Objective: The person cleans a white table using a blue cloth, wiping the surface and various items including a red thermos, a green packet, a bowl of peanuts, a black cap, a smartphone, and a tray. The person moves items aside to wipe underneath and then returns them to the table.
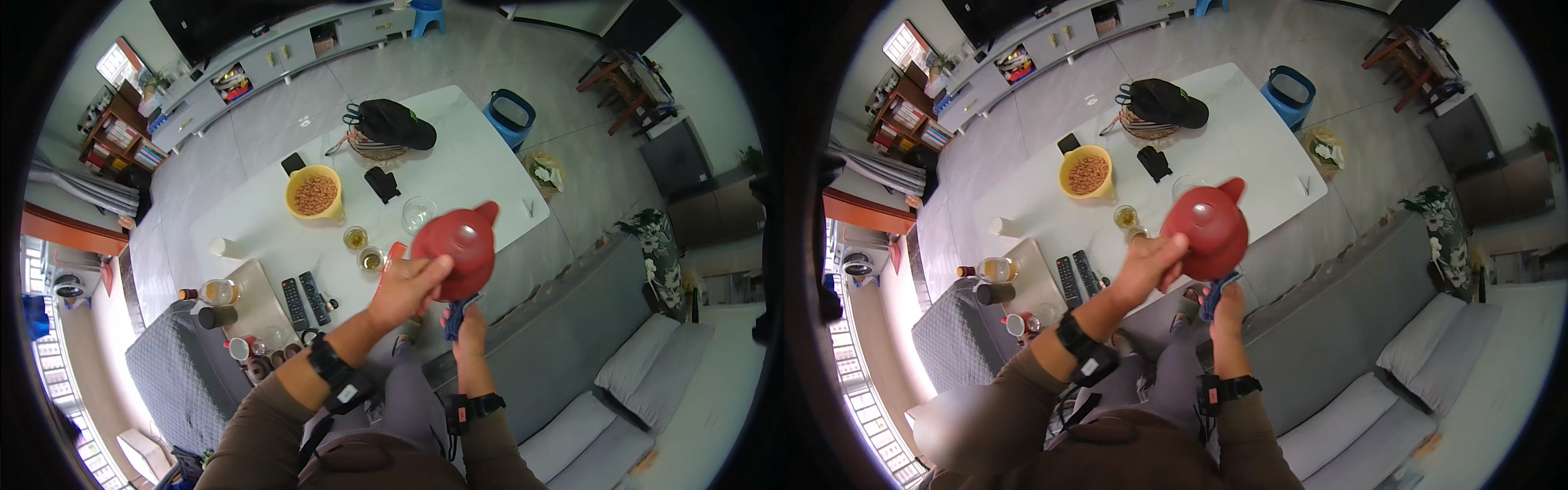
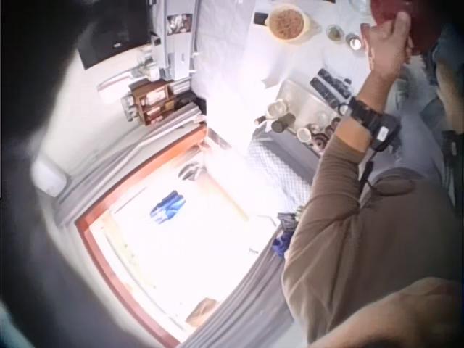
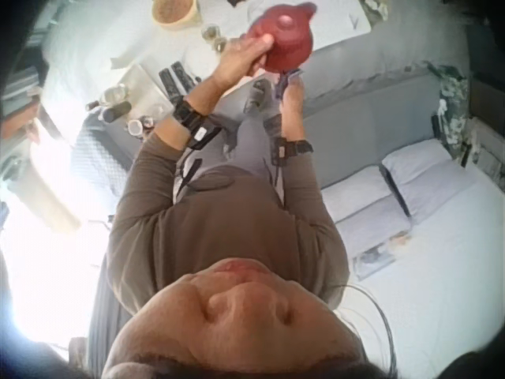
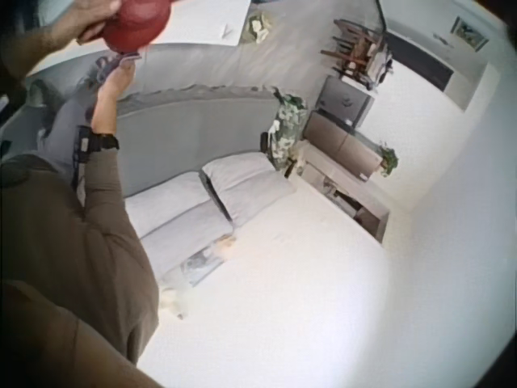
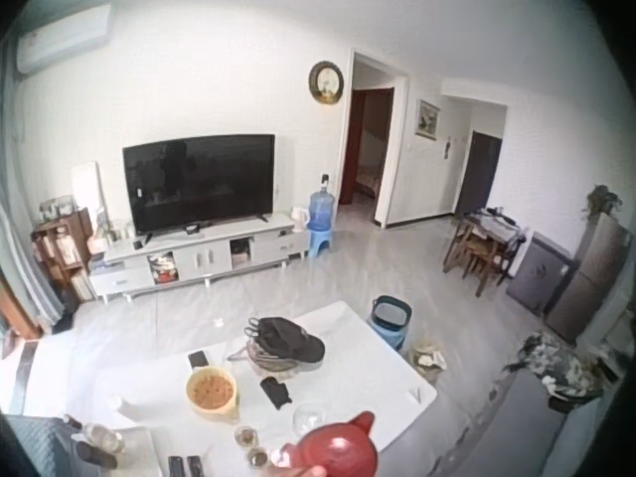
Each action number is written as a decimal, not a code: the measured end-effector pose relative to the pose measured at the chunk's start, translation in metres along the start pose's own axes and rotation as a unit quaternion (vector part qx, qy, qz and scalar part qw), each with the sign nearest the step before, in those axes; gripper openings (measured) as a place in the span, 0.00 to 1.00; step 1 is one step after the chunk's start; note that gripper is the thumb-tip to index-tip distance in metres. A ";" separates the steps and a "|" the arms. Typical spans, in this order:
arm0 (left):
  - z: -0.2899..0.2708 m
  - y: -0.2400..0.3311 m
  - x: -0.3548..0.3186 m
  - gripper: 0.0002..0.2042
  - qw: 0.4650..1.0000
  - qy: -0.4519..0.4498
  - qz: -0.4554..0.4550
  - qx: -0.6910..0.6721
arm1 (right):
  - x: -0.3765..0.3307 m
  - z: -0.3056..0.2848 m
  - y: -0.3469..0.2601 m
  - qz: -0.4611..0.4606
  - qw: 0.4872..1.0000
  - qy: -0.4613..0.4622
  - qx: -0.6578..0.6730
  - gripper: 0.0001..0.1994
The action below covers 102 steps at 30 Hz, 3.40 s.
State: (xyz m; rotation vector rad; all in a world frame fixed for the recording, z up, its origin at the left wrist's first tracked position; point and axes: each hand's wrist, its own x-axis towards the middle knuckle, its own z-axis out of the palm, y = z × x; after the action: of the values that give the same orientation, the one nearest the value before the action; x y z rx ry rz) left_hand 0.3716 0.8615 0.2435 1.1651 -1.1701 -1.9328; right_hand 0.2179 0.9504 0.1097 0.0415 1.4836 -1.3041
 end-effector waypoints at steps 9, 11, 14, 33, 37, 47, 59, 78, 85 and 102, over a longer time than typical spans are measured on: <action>0.047 -0.117 0.151 0.26 0.997 0.006 -0.056 -0.047 | 0.144 -0.096 -0.030 0.027 0.991 -0.024 -0.129 0.13; 0.045 -0.138 0.166 0.26 0.996 0.017 -0.065 -0.055 | 0.183 -0.104 -0.038 -0.003 0.988 -0.004 -0.151 0.15; 0.031 -0.163 0.175 0.26 0.996 0.024 -0.070 -0.057 | 0.241 -0.093 -0.045 -0.038 0.979 -0.003 -0.199 0.19; -0.022 -0.214 0.170 0.23 0.953 0.082 0.155 0.249 | 0.258 -0.043 0.003 0.134 0.972 -0.189 -0.031 0.25; -0.027 -0.213 0.155 0.17 0.929 0.141 0.196 0.282 | 0.257 -0.049 0.014 0.115 0.953 -0.282 0.008 0.28; -0.139 -0.173 0.004 0.19 0.918 0.169 0.271 0.235 | 0.141 -0.017 0.090 0.355 0.918 -0.146 -0.098 0.35; -0.412 -0.215 -0.215 0.40 0.714 0.630 -0.050 0.301 | -0.055 0.383 0.281 -0.205 0.571 -0.624 -0.493 0.38; -0.460 -0.255 -0.208 0.33 0.787 0.490 -0.051 0.371 | -0.081 0.440 0.361 -0.232 0.699 -0.489 -0.467 0.07; -0.474 -0.258 -0.203 0.35 0.761 0.492 -0.070 0.417 | -0.080 0.382 0.268 -0.089 0.851 -0.421 -0.300 0.06; -0.401 -0.168 -0.036 0.35 0.822 0.422 0.169 0.343 | 0.045 0.301 0.145 -0.272 0.837 -0.198 -0.431 0.08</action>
State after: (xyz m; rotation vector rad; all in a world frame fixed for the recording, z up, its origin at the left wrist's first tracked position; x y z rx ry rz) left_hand 0.7392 0.8121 0.0141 1.7539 -1.4170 -0.5342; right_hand 0.4933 0.7671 0.0452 -1.2453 1.6335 -0.8553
